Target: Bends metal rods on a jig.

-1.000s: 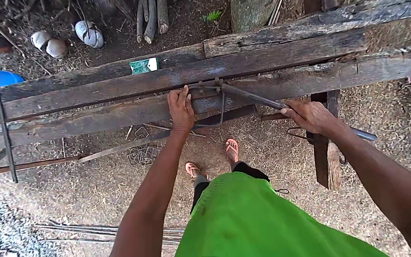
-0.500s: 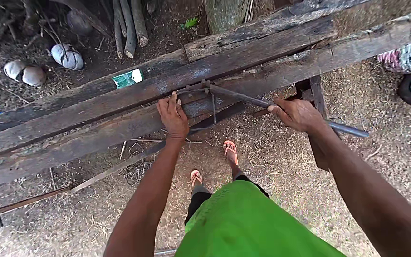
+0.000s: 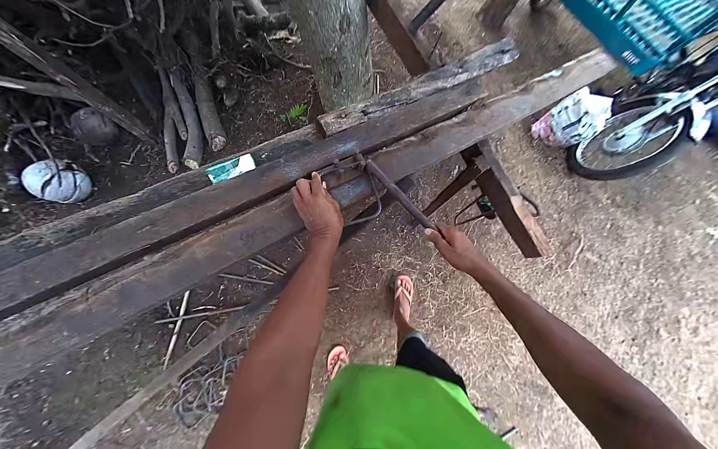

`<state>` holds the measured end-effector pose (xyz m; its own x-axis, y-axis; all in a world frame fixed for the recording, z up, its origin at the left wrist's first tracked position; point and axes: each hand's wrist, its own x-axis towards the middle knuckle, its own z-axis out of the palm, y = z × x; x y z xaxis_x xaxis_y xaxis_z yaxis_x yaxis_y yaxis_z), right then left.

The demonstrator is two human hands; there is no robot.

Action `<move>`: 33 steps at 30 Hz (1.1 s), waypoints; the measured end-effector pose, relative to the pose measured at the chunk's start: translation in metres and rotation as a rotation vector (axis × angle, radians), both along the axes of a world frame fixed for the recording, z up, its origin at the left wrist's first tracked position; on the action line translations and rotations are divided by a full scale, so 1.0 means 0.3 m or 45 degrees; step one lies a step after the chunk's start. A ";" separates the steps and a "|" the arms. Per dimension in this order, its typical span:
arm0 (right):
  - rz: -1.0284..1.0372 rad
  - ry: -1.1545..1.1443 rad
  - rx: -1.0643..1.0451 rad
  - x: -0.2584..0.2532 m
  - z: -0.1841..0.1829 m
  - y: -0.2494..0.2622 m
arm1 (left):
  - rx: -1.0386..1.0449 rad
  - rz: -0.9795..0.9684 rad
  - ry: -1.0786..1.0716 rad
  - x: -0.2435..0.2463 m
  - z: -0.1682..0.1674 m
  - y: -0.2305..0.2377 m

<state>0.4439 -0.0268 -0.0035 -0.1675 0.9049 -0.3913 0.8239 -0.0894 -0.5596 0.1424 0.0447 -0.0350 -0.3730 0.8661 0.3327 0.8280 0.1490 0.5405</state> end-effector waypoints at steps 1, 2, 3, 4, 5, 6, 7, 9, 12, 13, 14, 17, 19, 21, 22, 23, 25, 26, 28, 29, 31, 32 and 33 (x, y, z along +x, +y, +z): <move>0.052 0.008 0.006 0.025 -0.001 0.015 | 0.000 -0.003 -0.008 0.001 0.005 -0.002; 0.091 -0.010 0.013 0.042 0.011 0.033 | 0.002 0.001 -0.008 0.002 0.006 0.000; 0.112 -0.043 0.014 0.050 0.031 0.049 | 0.002 0.003 -0.004 0.000 0.006 0.005; 0.120 -0.077 0.006 0.054 0.055 0.058 | 0.005 0.009 0.005 -0.004 0.001 0.008; 0.129 -0.098 0.008 0.064 0.068 0.066 | 0.003 0.017 0.011 -0.005 -0.004 0.006; 0.149 -0.098 0.001 0.078 0.075 0.073 | 0.006 0.023 0.018 -0.004 -0.011 0.006; 0.168 -0.072 -0.010 0.095 0.073 0.078 | 0.002 0.025 0.021 0.000 -0.015 0.004; 0.179 0.011 -0.061 0.121 0.059 0.086 | -0.006 0.028 0.013 0.008 -0.014 0.002; 0.138 0.232 -0.175 0.112 0.038 0.084 | 0.033 0.056 0.027 0.004 -0.016 0.012; 0.105 0.319 -0.223 0.103 0.028 0.070 | 0.044 0.059 0.035 0.002 -0.024 0.011; 0.066 0.402 -0.275 0.093 0.017 0.053 | 0.054 0.062 0.045 0.001 -0.032 0.009; 0.012 0.710 -0.449 0.070 -0.003 0.013 | 0.079 0.061 0.072 -0.001 -0.036 0.007; 0.138 0.911 -0.589 0.082 -0.023 0.011 | 0.103 0.067 0.081 -0.005 -0.036 0.009; 0.271 0.975 -0.633 0.092 -0.043 0.015 | 0.101 0.072 0.076 -0.005 -0.042 0.006; 0.269 0.977 -0.606 0.090 -0.057 0.011 | 0.098 0.075 0.075 -0.004 -0.042 0.003; 0.217 0.991 -0.559 0.086 -0.075 0.004 | 0.102 0.077 0.078 -0.003 -0.042 0.003; 0.106 1.036 -0.478 0.086 -0.107 0.005 | 0.122 0.074 0.080 -0.001 -0.043 0.008; 0.091 1.036 -0.462 0.088 -0.109 0.011 | 0.132 0.075 0.081 -0.001 -0.045 0.010; 0.083 1.023 -0.462 0.084 -0.101 0.011 | 0.141 0.071 0.089 -0.006 -0.048 0.010; 0.070 1.027 -0.462 0.081 -0.097 0.006 | 0.130 0.066 0.087 -0.005 -0.048 0.010; 0.039 1.063 -0.478 0.074 -0.090 -0.004 | 0.107 0.058 0.075 0.000 -0.042 0.011; 0.024 1.098 -0.498 0.067 -0.089 -0.009 | 0.108 0.058 0.071 0.000 -0.040 0.011; 0.005 1.153 -0.527 0.058 -0.088 -0.015 | 0.112 0.060 0.071 -0.002 -0.039 0.012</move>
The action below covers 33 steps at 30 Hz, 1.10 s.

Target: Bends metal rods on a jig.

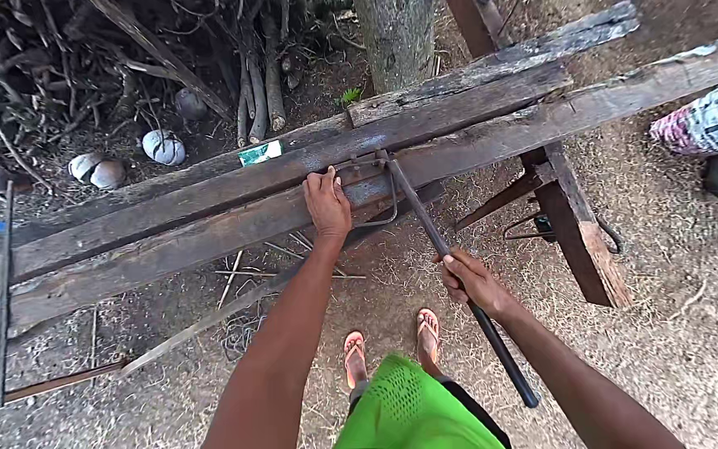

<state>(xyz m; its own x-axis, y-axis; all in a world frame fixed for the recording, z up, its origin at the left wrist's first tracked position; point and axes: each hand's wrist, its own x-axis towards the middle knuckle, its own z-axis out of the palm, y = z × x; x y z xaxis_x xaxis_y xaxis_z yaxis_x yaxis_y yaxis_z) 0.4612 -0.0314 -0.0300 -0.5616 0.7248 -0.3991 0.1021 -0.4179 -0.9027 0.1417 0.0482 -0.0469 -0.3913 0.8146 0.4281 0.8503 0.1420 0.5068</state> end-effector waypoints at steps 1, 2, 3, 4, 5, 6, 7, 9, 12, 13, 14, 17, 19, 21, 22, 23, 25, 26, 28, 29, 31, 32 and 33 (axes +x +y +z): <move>-0.019 0.059 -0.045 -0.009 0.004 -0.008 | 0.002 0.002 0.002 -0.002 -0.001 0.000; -0.037 0.110 -0.085 -0.017 0.008 -0.016 | 0.006 0.004 0.009 -0.004 -0.005 0.000; -0.047 0.126 -0.099 -0.023 0.012 -0.022 | 0.009 0.004 0.012 -0.003 -0.008 0.001; -0.054 0.067 -0.058 -0.029 0.015 -0.025 | 0.015 0.006 0.015 -0.002 -0.008 0.002; -0.053 -0.070 0.040 -0.034 0.015 -0.024 | 0.019 0.005 0.015 -0.003 -0.007 0.002; -0.035 -0.227 0.157 -0.034 0.006 -0.020 | 0.022 0.004 0.018 -0.006 -0.005 0.001; -0.014 -0.345 0.242 -0.028 -0.009 -0.015 | 0.017 0.000 0.018 -0.007 -0.004 -0.001; 0.003 -0.401 0.289 -0.012 -0.023 -0.002 | 0.012 -0.008 0.017 -0.006 -0.005 0.001; 0.008 -0.116 0.082 0.004 0.002 0.015 | 0.035 0.002 0.017 -0.008 -0.009 0.003; 0.014 0.026 -0.035 0.014 0.014 0.020 | 0.042 0.005 0.018 -0.006 -0.012 0.003; 0.027 0.133 -0.133 0.022 0.023 0.027 | 0.050 0.003 0.021 -0.006 -0.014 0.004; 0.032 0.224 -0.238 0.028 0.025 0.028 | 0.050 -0.004 0.021 -0.006 -0.017 0.001; 0.008 0.228 -0.234 0.024 0.019 0.022 | 0.050 -0.004 0.018 -0.003 -0.015 0.004; -0.015 0.215 -0.196 0.014 0.008 0.012 | 0.051 0.001 0.019 -0.005 -0.013 0.001; -0.026 0.205 -0.174 0.011 0.004 0.010 | 0.047 0.005 0.019 -0.004 -0.012 0.003; -0.030 0.189 -0.157 0.006 0.000 0.008 | 0.044 0.010 0.018 -0.003 -0.010 0.004; -0.046 0.143 -0.133 -0.006 -0.005 -0.003 | 0.039 0.022 0.021 0.000 -0.009 0.003; -0.060 0.119 -0.124 -0.011 -0.007 -0.011 | 0.032 0.027 0.017 0.006 -0.008 0.000; -0.080 0.083 -0.098 -0.022 -0.008 -0.016 | 0.027 0.037 0.011 0.015 0.000 0.001; -0.088 0.071 -0.093 -0.030 -0.008 -0.019 | 0.028 0.043 0.009 0.015 0.002 0.000; -0.111 0.057 -0.113 -0.050 -0.003 -0.033 | 0.045 0.050 0.014 0.011 -0.004 -0.002; -0.133 0.056 -0.135 -0.063 -0.002 -0.045 | 0.043 0.050 0.014 0.011 -0.007 -0.003; -0.159 0.057 -0.153 -0.079 -0.003 -0.063 | 0.035 0.052 0.015 0.014 -0.009 -0.005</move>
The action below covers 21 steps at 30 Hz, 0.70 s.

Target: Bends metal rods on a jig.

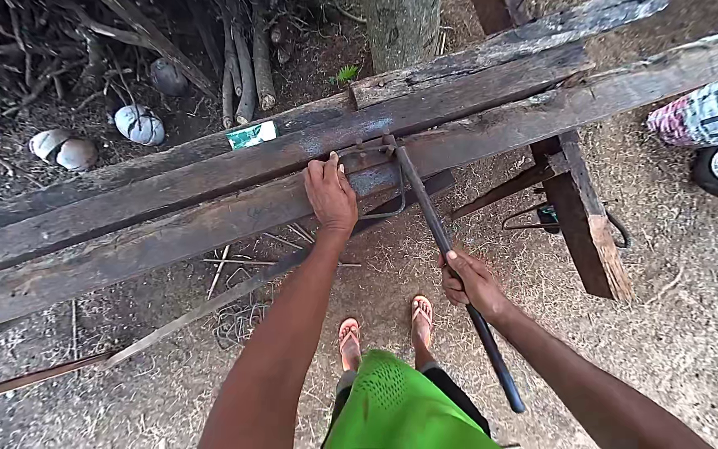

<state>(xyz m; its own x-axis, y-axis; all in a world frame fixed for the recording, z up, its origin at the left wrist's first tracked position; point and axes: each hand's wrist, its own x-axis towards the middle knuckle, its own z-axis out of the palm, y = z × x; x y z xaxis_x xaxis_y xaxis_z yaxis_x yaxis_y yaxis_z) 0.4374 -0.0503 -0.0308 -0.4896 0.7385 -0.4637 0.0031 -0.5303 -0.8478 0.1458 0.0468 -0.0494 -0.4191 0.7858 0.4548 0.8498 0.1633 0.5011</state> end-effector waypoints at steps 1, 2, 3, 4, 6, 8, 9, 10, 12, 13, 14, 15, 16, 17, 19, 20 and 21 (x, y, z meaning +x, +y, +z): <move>-0.029 0.008 -0.012 -0.021 -0.002 -0.018 | -0.005 0.002 0.001 0.002 -0.001 0.000; -0.064 0.020 -0.020 -0.047 -0.007 -0.036 | -0.007 0.005 -0.001 0.003 0.000 0.002; -0.096 0.031 -0.026 -0.074 -0.014 -0.053 | -0.013 0.009 -0.003 0.003 0.003 0.002; -0.129 0.035 -0.024 -0.101 -0.018 -0.068 | -0.017 0.011 -0.004 0.002 0.003 0.002; -0.191 0.051 -0.022 -0.151 -0.023 -0.092 | -0.026 0.011 -0.005 0.001 0.005 0.003; -0.239 0.072 -0.020 -0.193 -0.028 -0.116 | -0.035 0.008 0.000 0.000 0.005 0.001; -0.261 0.085 -0.018 -0.211 -0.033 -0.125 | -0.035 0.008 0.002 0.000 0.006 0.002; -0.281 0.091 -0.016 -0.227 -0.039 -0.134 | -0.037 0.010 0.006 0.001 0.006 0.003; -0.311 0.099 -0.012 -0.256 -0.048 -0.145 | -0.042 0.005 0.003 0.000 0.007 0.006; -0.332 0.104 -0.017 -0.272 -0.054 -0.151 | -0.038 0.005 -0.001 -0.001 0.007 0.006; -0.358 0.114 -0.020 -0.294 -0.061 -0.158 | -0.039 0.006 -0.005 -0.002 0.007 0.005; -0.382 0.123 -0.022 -0.323 -0.068 -0.164 | -0.039 0.008 -0.007 -0.003 0.008 0.006; -0.408 0.134 -0.027 -0.355 -0.075 -0.173 | -0.033 0.008 -0.004 -0.004 0.007 0.005; -0.433 0.142 -0.025 -0.384 -0.080 -0.184 | -0.031 0.005 0.000 -0.002 0.006 0.004; -0.447 0.149 -0.006 -0.411 -0.081 -0.189 | -0.020 -0.004 0.004 -0.001 0.008 0.007; -0.445 0.153 0.001 -0.410 -0.082 -0.188 | -0.017 -0.003 0.010 -0.005 0.009 0.008; -0.445 0.154 0.004 -0.405 -0.081 -0.189 | -0.020 0.000 0.015 -0.006 0.009 0.006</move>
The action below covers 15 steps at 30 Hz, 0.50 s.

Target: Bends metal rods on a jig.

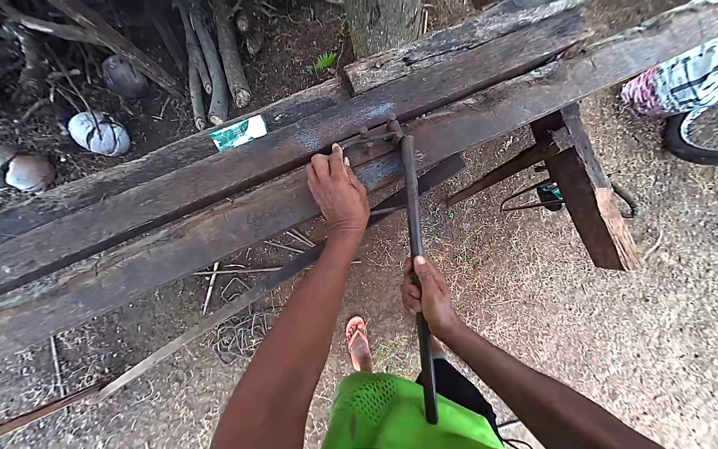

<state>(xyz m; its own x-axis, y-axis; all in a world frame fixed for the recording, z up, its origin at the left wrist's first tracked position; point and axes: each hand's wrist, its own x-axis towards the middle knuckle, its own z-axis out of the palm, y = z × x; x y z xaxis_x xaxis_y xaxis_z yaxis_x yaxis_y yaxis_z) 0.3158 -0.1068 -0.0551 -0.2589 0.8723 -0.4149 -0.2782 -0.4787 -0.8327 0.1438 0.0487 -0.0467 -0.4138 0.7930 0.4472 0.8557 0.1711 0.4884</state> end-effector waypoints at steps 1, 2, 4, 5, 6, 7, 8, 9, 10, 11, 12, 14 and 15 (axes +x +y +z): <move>0.000 -0.001 0.002 0.005 0.001 -0.002 | -0.006 0.005 -0.001 0.005 -0.001 -0.002; -0.004 0.001 0.004 0.003 0.000 -0.004 | -0.008 0.004 -0.004 0.008 0.001 -0.005; -0.012 -0.005 0.022 -0.022 -0.007 0.007 | 0.005 0.006 -0.003 0.001 0.002 0.000; -0.018 -0.019 0.029 -0.036 -0.011 0.011 | 0.012 0.005 0.005 -0.005 0.001 0.005; -0.017 -0.028 0.028 -0.038 -0.014 0.008 | 0.007 -0.001 0.013 -0.008 -0.002 0.002; -0.004 -0.032 0.031 -0.023 -0.016 0.007 | -0.004 -0.008 0.012 -0.005 -0.004 -0.003; 0.025 -0.030 0.039 0.002 -0.015 0.013 | -0.005 -0.011 0.005 0.000 -0.002 -0.002; 0.062 -0.017 0.043 0.030 -0.010 0.022 | -0.002 -0.014 -0.001 0.003 -0.001 0.001; 0.106 -0.010 0.036 0.059 -0.001 0.028 | 0.004 -0.014 0.001 0.001 -0.001 0.002; 0.156 -0.029 0.024 0.096 0.011 0.028 | 0.012 -0.013 0.006 -0.002 -0.001 0.002; 0.208 -0.084 0.012 0.146 0.023 0.018 | 0.011 -0.011 0.006 -0.004 -0.001 0.002; 0.307 -0.276 0.022 0.282 0.034 -0.029 | -0.008 -0.013 -0.003 -0.003 0.000 0.002; 0.354 -0.396 0.045 0.361 0.029 -0.060 | -0.013 -0.011 -0.006 -0.002 0.000 0.002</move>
